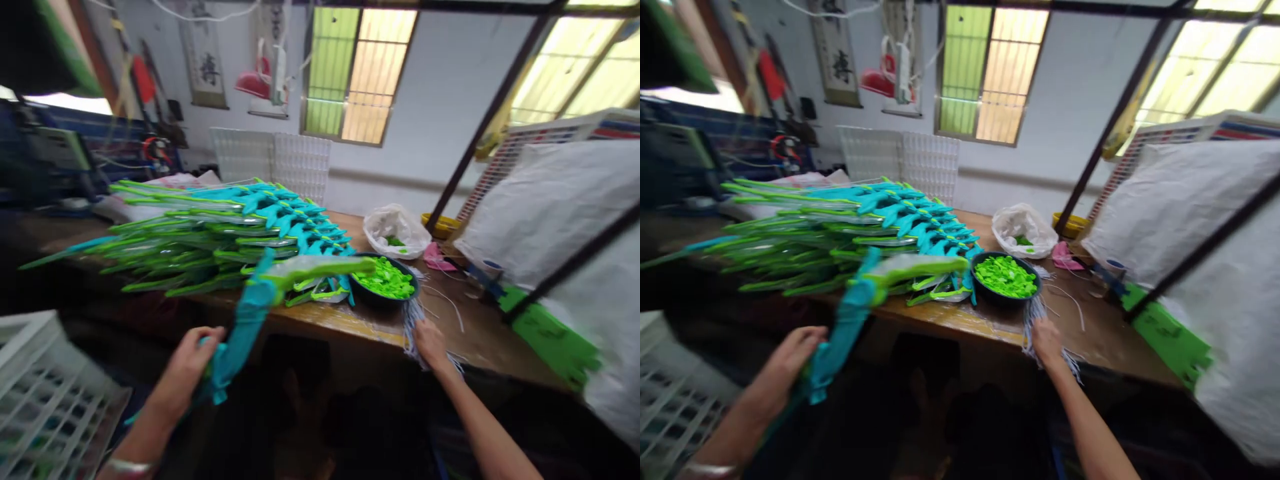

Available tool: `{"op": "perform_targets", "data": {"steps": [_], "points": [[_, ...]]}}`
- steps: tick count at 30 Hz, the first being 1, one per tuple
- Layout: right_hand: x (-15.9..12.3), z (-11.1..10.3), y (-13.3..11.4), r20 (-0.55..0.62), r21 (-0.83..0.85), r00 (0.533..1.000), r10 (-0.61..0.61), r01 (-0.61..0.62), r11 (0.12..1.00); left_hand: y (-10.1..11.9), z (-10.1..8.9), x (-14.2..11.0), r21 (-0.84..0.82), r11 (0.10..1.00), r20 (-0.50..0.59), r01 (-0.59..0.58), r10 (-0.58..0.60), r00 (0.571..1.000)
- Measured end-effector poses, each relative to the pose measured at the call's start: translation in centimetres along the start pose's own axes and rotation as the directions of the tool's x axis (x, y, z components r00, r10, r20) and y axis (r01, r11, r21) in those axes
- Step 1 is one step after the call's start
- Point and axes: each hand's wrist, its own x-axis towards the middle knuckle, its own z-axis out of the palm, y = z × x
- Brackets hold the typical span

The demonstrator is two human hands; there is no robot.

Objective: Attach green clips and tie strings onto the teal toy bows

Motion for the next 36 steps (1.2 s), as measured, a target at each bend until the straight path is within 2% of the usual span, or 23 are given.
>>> {"op": "perform_targets", "data": {"steps": [1,3,5,9,12,15,17,19,21,22,23,24,25,26,27,28,29,30,31,32,34,36], "points": [[0.2,0.6,0.4,0.014,-0.014,1.0,0.011,-0.01,1.0,-0.1,1.3,-1.1,0.06,0.998,0.05,-0.014,0.011,0.999],[0.6,1.5,1.1,0.037,-0.029,0.999,0.031,-0.03,0.999,-0.6,3.3,-2.9,0.054,0.998,0.188,0.043,-0.052,0.981],[1.1,2.0,1.6,0.058,-0.018,0.997,0.053,-0.052,0.998,-1.4,4.3,-4.2,0.004,0.993,0.299,0.115,-0.11,0.948],[2.3,1.5,2.6,0.076,0.089,0.991,0.112,-0.119,0.989,-4.0,4.2,-5.2,-0.044,0.989,0.338,0.143,-0.12,0.933],[2.8,0.2,3.0,0.021,0.228,0.983,0.18,-0.18,0.957,-5.4,3.7,-4.9,-0.064,0.989,0.333,0.137,-0.108,0.937],[2.1,-1.1,2.2,-0.122,0.41,0.958,0.259,-0.189,0.892,-4.9,3.2,-4.7,-0.126,0.97,0.35,0.206,-0.151,0.924],[0.7,-1.7,0.5,-0.207,0.537,0.943,0.261,-0.113,0.836,-3.6,2.8,-4.6,-0.193,0.945,0.383,0.262,-0.174,0.907],[-1.7,-2.1,-2.5,-0.248,0.64,0.954,0.171,0.029,0.768,-2.2,2.6,-4.2,-0.302,0.906,0.421,0.296,-0.152,0.894],[-5.1,-2.5,-6.5,-0.264,0.709,0.965,-0.002,0.196,0.677,-1.2,2.8,-3.3,-0.414,0.853,0.474,0.319,-0.097,0.875],[-7.0,-2.6,-8.8,-0.272,0.732,0.957,-0.097,0.271,0.625,-1.1,3.1,-2.7,-0.44,0.827,0.53,0.35,-0.076,0.844],[-9.0,-2.8,-11.1,-0.28,0.75,0.941,-0.191,0.338,0.569,-1.3,3.5,-2.1,-0.436,0.805,0.607,0.402,-0.066,0.792],[-10.9,-2.9,-13.4,-0.279,0.765,0.913,-0.296,0.398,0.506,-1.7,4.0,-1.5,-0.403,0.787,0.696,0.466,-0.067,0.715],[-12.8,-3.1,-15.5,-0.274,0.779,0.872,-0.405,0.448,0.438,-2.3,4.4,-1.1,-0.354,0.772,0.777,0.529,-0.072,0.625],[-14.5,-3.2,-17.4,-0.263,0.794,0.82,-0.508,0.483,0.369,-2.9,4.8,-0.7,-0.316,0.756,0.829,0.573,-0.074,0.554],[-16.1,-3.3,-18.9,-0.256,0.807,0.762,-0.594,0.507,0.303,-3.6,5.1,-0.4,-0.306,0.74,0.851,0.599,-0.068,0.52],[-17.4,-3.3,-20.1,-0.257,0.812,0.703,-0.664,0.529,0.247,-4.1,5.2,-0.3,-0.329,0.725,0.848,0.605,-0.055,0.527],[-18.5,-3.2,-21.0,-0.231,0.84,0.663,-0.712,0.506,0.198,-4.6,5.1,-0.3,-0.366,0.713,0.829,0.598,-0.042,0.557],[-19.3,-3.0,-21.6,-0.178,0.887,0.645,-0.744,0.432,0.163,-4.9,5.0,-0.4,-0.401,0.702,0.806,0.589,-0.036,0.591],[-19.8,-2.8,-22.0,-0.101,0.938,0.64,-0.762,0.317,0.142,-5.0,4.8,-0.5,-0.419,0.692,0.79,0.588,-0.041,0.612],[-20.0,-2.4,-22.4,-0.011,0.976,0.637,-0.771,0.174,0.13,-5.1,4.5,-0.7,-0.421,0.684,0.787,0.596,-0.052,0.615],[-19.6,-1.4,-23.1,0.164,0.986,0.628,-0.761,-0.116,0.116,-5.2,4.4,-1.2,-0.384,0.671,0.813,0.635,-0.08,0.576],[-18.3,-0.4,-24.1,0.259,0.953,0.635,-0.727,-0.29,0.087,-5.4,4.7,-1.6,-0.323,0.657,0.86,0.681,-0.098,0.502]]}}
